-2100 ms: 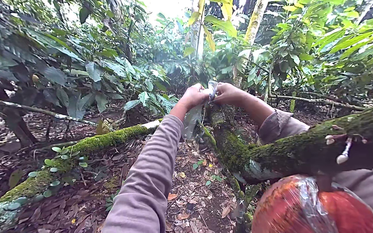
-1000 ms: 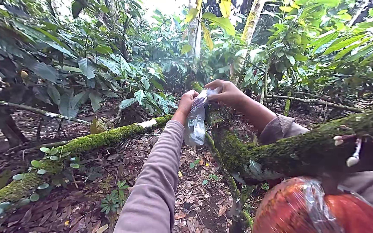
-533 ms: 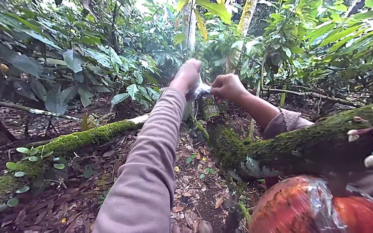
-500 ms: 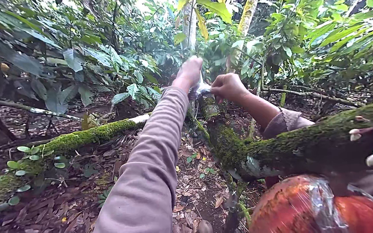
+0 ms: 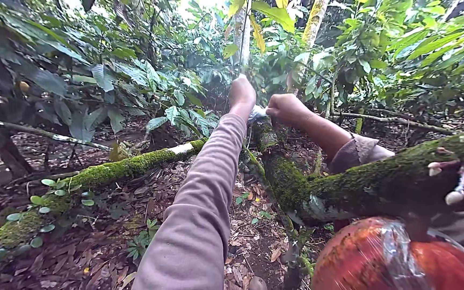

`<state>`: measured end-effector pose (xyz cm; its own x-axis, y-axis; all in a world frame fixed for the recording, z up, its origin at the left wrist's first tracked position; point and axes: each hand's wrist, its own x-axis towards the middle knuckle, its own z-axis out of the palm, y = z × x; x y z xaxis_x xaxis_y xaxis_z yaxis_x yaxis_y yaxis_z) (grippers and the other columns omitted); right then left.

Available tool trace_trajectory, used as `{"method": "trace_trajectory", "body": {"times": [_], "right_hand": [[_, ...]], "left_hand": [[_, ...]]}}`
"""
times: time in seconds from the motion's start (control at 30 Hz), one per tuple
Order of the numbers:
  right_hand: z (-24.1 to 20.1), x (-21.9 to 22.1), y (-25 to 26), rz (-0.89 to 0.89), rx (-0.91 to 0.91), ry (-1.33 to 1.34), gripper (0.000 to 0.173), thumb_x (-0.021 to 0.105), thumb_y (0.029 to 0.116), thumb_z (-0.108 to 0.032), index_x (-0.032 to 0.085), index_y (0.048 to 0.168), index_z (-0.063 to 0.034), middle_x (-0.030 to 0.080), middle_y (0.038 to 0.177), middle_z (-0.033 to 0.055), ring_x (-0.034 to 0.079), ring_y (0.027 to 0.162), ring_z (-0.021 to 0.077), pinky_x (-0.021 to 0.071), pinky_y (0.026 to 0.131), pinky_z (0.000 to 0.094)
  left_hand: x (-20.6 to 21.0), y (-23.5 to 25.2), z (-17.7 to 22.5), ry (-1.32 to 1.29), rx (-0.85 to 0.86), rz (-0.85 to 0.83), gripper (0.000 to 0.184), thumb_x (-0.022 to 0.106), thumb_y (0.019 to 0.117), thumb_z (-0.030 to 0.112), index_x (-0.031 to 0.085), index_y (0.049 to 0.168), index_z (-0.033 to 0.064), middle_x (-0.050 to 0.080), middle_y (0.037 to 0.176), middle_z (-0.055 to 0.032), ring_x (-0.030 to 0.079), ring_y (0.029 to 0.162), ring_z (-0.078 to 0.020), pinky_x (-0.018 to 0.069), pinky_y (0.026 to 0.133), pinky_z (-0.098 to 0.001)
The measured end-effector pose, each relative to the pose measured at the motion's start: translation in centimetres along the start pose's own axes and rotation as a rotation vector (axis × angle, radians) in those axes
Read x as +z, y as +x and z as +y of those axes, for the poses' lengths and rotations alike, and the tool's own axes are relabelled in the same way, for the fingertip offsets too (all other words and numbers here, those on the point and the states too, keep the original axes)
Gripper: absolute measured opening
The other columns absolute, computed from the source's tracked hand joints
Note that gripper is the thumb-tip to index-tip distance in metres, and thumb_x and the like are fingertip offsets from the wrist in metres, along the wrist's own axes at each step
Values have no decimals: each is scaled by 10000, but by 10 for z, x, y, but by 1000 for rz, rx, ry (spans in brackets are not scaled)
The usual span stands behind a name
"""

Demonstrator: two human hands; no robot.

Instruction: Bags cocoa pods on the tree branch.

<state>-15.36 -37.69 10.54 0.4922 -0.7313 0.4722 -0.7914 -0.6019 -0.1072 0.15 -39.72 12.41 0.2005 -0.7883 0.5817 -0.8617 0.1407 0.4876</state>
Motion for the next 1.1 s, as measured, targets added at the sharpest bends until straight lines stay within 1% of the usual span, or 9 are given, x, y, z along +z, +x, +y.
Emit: {"method": "trace_trajectory", "body": {"times": [0.1,0.2,0.3,0.5,0.6,0.7,0.87,1.0,1.1], "right_hand": [[13,-1,4,-16,141,23,279,534,1058,-190,648,1159,44,660,1131,278,642,1094,449,485,914,657],[7,0,6,16,263,138,283,538,1054,-185,645,1170,50,642,1170,281,631,1103,425,477,925,631],[-3,-1,6,68,352,418,280,550,1064,-228,609,1213,1,612,963,153,584,708,210,518,678,406],[-15,-6,5,98,408,750,250,584,1052,-254,614,1145,-23,584,811,34,514,572,85,469,540,256],[-12,-6,7,115,398,830,172,604,1032,-208,627,1056,-39,575,726,-7,478,512,48,417,474,210],[-11,-7,9,125,378,863,131,608,1023,-160,618,1030,-30,569,689,-8,442,474,34,376,443,187],[-12,-10,8,115,334,756,174,587,1048,-176,614,1060,-5,565,738,8,457,517,36,405,498,194],[-7,-19,-1,62,223,499,335,453,1111,-257,624,1114,31,616,877,90,548,660,121,496,656,322],[-5,-24,-6,41,209,508,359,559,1074,-288,643,1146,53,666,938,141,633,709,176,562,716,380]], "left_hand": [[-4,-15,12,-196,-34,-44,307,468,1015,28,582,1293,-37,620,1316,-241,615,1245,-338,499,1031,-505],[-2,-20,15,-523,-123,-77,306,440,1004,-11,519,1300,-15,655,1046,-162,663,854,-219,553,766,-379],[0,-28,9,-783,-57,-106,258,413,1040,13,472,1289,-18,636,906,-124,628,667,-160,548,642,-312],[6,-38,-9,-935,156,-199,142,533,1010,31,561,1136,-30,611,820,-80,573,643,-116,502,629,-267],[-1,-42,-10,-1010,135,-272,341,430,991,-23,511,1322,-28,575,898,-88,585,684,-131,525,649,-275],[-6,-38,-12,-907,169,-359,418,517,990,-58,479,1406,-45,613,1021,-140,619,755,-139,550,721,-280],[-18,-33,0,-658,158,-453,237,612,934,-89,655,1164,-52,678,996,-117,629,745,-101,553,739,-259],[-21,-28,14,-388,156,-435,173,684,907,-39,694,1079,-29,691,952,-116,649,746,-131,563,759,-305],[-23,-28,19,-287,132,-420,105,722,900,20,704,998,-16,710,927,-117,678,745,-149,576,766,-332]]}}
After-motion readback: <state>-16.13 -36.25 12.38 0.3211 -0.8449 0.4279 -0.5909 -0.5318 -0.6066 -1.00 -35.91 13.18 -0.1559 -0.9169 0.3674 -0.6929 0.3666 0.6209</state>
